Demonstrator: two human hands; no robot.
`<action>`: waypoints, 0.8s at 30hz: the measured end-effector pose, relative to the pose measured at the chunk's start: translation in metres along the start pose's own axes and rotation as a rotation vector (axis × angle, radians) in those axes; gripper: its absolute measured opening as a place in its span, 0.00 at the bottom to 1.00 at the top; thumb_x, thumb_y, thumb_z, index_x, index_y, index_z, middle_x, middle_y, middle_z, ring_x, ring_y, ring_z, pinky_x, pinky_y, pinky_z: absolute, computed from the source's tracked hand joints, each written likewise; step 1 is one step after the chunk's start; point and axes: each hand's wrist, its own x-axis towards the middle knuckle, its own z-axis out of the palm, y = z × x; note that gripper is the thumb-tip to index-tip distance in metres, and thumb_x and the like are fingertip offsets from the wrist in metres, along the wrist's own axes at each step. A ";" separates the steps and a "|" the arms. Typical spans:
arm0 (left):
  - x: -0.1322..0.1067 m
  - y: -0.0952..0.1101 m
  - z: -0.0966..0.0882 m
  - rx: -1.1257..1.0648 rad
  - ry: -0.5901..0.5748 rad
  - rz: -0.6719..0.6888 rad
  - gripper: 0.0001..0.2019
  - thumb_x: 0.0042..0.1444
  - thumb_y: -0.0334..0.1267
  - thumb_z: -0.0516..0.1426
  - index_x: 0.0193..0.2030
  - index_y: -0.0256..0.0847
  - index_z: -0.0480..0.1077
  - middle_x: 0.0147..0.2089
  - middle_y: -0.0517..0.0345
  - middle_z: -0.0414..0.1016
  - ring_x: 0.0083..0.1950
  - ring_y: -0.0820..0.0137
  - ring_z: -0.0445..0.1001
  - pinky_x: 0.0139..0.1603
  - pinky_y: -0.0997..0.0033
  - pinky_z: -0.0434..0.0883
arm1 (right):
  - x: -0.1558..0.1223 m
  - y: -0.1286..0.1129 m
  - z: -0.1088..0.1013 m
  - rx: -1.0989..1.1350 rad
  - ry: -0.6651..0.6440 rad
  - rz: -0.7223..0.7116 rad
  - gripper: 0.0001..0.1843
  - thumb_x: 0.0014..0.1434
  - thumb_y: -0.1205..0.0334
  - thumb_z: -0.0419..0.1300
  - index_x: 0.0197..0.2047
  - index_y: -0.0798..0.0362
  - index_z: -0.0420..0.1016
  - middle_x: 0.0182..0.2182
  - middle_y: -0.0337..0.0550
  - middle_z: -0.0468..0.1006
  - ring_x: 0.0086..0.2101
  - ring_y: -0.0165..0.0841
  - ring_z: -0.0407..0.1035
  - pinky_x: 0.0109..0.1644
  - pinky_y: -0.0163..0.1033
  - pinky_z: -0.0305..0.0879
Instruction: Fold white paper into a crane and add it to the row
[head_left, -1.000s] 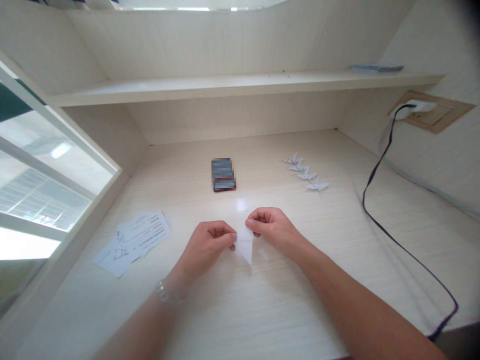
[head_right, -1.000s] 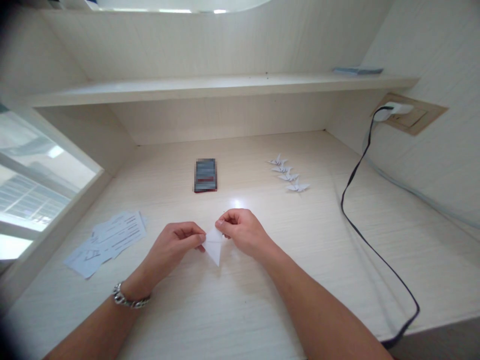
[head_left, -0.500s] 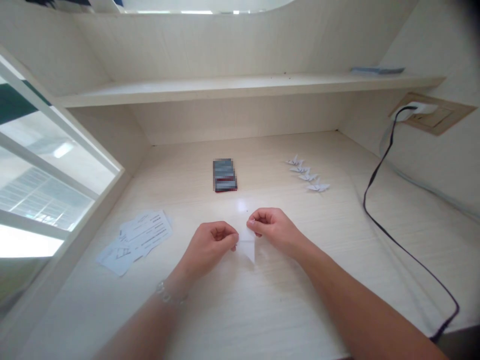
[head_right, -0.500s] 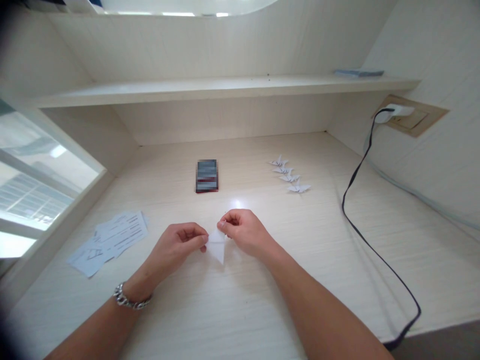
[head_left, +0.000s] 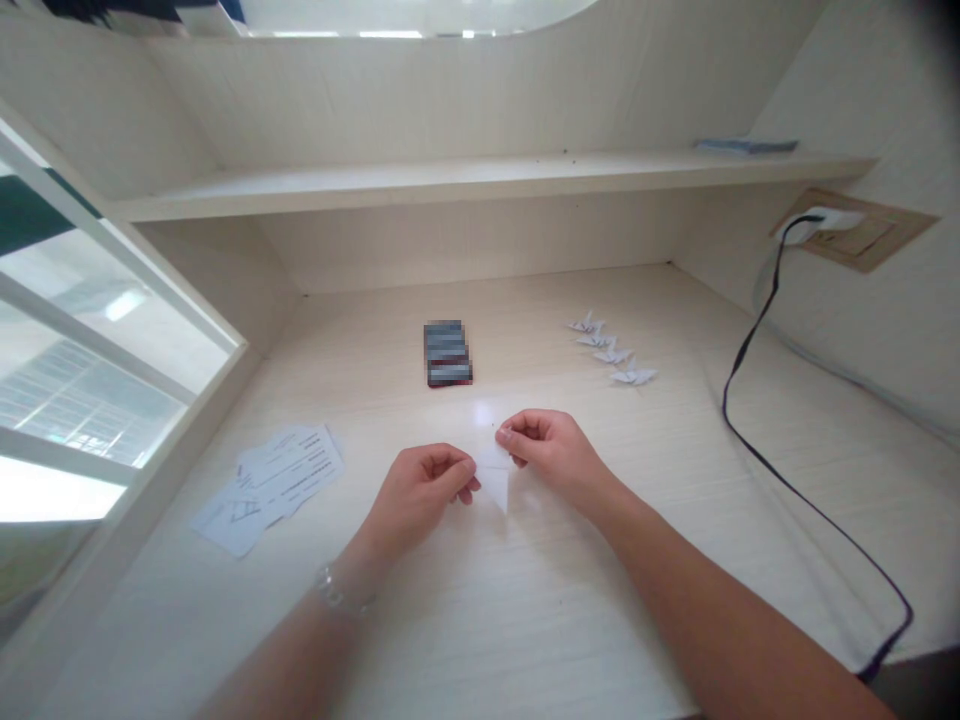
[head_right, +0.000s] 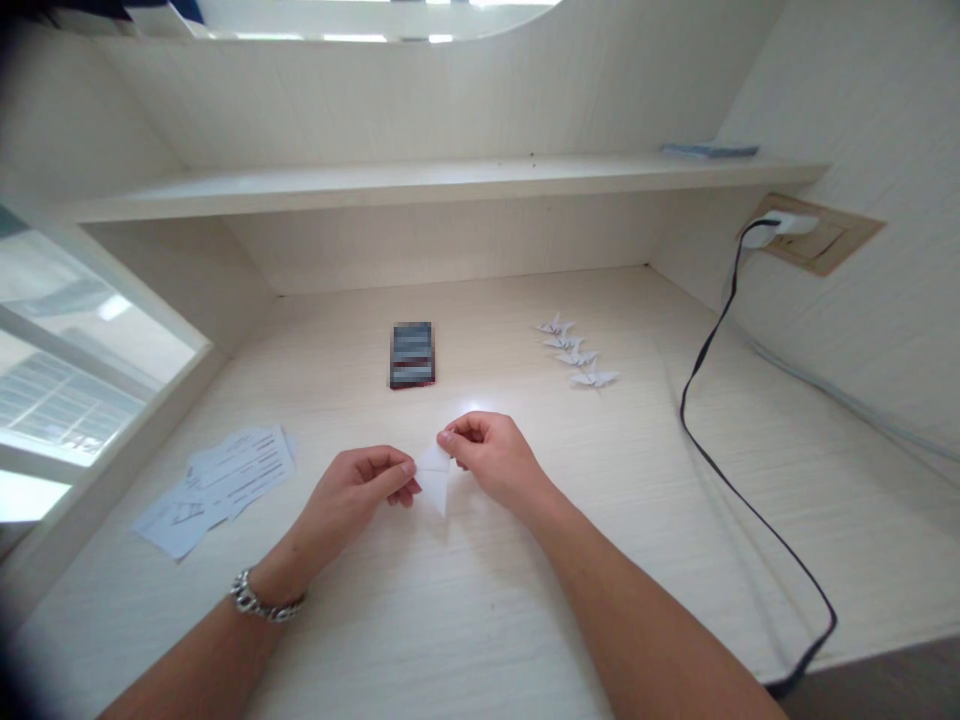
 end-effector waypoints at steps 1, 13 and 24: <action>0.000 -0.001 0.000 0.004 0.008 -0.004 0.12 0.53 0.41 0.54 0.27 0.36 0.71 0.23 0.57 0.73 0.25 0.73 0.68 0.29 0.74 0.64 | 0.000 0.000 0.001 0.013 0.006 0.008 0.12 0.49 0.55 0.60 0.28 0.56 0.71 0.19 0.36 0.68 0.21 0.26 0.61 0.25 0.32 0.57; 0.005 -0.006 0.000 -0.240 0.110 -0.021 0.13 0.52 0.45 0.55 0.31 0.35 0.71 0.27 0.54 0.74 0.26 0.72 0.71 0.29 0.74 0.67 | -0.004 0.006 0.010 -0.178 -0.099 -0.008 0.14 0.53 0.56 0.55 0.21 0.54 0.64 0.16 0.35 0.66 0.19 0.25 0.59 0.24 0.32 0.54; 0.005 -0.008 0.003 -0.154 0.163 0.069 0.12 0.49 0.43 0.58 0.32 0.35 0.72 0.25 0.56 0.74 0.27 0.73 0.71 0.28 0.75 0.67 | -0.010 0.000 0.013 -0.311 0.021 -0.210 0.09 0.55 0.59 0.54 0.30 0.54 0.70 0.26 0.39 0.72 0.28 0.29 0.65 0.30 0.33 0.60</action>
